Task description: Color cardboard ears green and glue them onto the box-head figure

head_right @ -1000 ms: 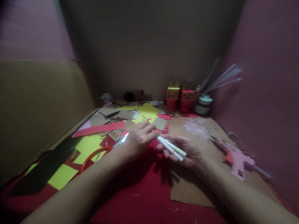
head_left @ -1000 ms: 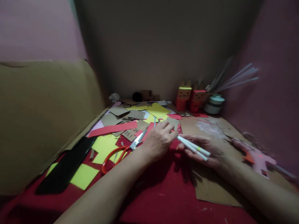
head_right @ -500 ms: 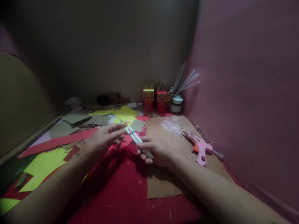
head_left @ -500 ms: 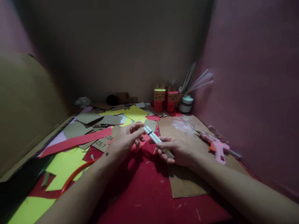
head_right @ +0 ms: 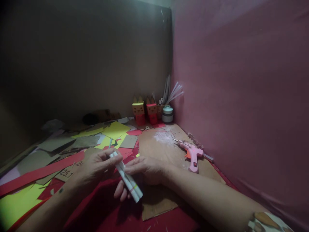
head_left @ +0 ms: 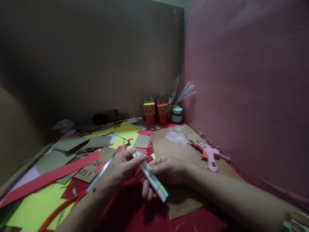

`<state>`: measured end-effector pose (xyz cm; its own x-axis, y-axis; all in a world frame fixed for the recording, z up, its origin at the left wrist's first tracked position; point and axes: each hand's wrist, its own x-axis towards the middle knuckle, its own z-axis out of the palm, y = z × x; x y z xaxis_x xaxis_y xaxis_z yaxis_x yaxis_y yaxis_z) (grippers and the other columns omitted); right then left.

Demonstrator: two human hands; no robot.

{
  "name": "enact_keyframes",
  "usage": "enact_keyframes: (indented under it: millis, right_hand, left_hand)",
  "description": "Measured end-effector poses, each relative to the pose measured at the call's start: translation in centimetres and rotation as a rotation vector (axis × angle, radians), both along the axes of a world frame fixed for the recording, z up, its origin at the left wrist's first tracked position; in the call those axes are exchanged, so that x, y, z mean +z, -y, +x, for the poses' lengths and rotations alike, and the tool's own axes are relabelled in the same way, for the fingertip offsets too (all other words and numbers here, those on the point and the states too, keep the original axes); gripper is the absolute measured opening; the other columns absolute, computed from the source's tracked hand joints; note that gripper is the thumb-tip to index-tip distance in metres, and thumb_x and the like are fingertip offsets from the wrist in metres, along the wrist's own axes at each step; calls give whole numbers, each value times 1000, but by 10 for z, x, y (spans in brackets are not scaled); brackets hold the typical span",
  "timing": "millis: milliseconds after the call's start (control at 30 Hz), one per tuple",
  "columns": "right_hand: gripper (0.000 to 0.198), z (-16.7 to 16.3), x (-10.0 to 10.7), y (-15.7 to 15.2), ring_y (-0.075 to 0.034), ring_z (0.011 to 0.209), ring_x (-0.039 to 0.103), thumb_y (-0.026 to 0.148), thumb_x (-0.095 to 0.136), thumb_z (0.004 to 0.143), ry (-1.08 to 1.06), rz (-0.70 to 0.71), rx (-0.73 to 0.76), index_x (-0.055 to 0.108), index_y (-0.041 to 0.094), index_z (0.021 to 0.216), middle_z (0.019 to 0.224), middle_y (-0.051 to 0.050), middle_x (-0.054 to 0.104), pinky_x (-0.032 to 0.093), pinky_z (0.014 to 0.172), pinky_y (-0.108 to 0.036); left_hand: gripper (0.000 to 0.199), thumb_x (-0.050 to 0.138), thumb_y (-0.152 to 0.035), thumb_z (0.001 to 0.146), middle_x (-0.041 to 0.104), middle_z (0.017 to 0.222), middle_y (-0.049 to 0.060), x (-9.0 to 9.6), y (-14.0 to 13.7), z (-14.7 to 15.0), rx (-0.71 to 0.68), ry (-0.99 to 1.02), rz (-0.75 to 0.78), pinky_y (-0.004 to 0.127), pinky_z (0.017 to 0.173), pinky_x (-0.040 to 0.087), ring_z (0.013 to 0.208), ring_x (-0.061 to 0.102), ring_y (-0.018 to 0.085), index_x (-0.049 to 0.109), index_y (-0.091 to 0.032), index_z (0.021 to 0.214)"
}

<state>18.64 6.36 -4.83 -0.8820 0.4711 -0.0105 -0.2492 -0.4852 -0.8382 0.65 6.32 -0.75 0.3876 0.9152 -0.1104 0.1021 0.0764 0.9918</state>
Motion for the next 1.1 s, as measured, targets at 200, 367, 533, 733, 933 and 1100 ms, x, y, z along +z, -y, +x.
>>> enact_keyframes:
  millis: [200,367,533,733,933,1100]
  right_hand:
    - [31,1,3,2,-14,53,65,31,73,71,36,41,-85,63,9,91,71,-9,72,45,45,-20]
    - [32,0,2,0,-12,53,64,29,72,72,61,41,-185,66,9,97,70,-6,71,43,44,-17]
    - [30,1,0,0,-9,45,59,25,74,72,95,57,-189,67,5,94,71,-8,72,39,39,-16]
    - [45,2,1,3,-14,57,66,39,75,70,94,37,-112,65,6,99,72,-10,71,46,49,-21]
    - [31,4,4,4,-15,61,68,29,71,75,130,52,-171,66,8,97,79,-10,73,45,48,-20]
    - [24,5,0,2,-12,55,65,27,70,77,161,58,-237,66,8,91,77,-9,72,44,46,-19]
  left_hand:
    - [32,67,-46,75,45,55,-8,0,3,3,-18,21,32,18,41,23,43,34,4,54,-17,75]
    - [32,67,-43,75,53,60,-5,-1,1,4,-69,5,-14,18,42,26,43,38,4,60,-16,91]
    - [37,65,-47,76,59,57,0,-4,4,5,-119,-8,-61,20,42,24,42,44,7,64,-13,93]
    - [27,67,-42,75,53,52,-3,2,8,7,-72,-12,-31,19,43,26,43,41,6,62,-15,72]
    - [29,65,-43,77,51,49,-4,1,7,8,-87,25,-12,19,42,27,43,40,5,61,-16,69]
    - [34,63,-47,77,55,55,0,0,8,6,-95,7,-13,22,43,31,43,41,7,66,-15,83]
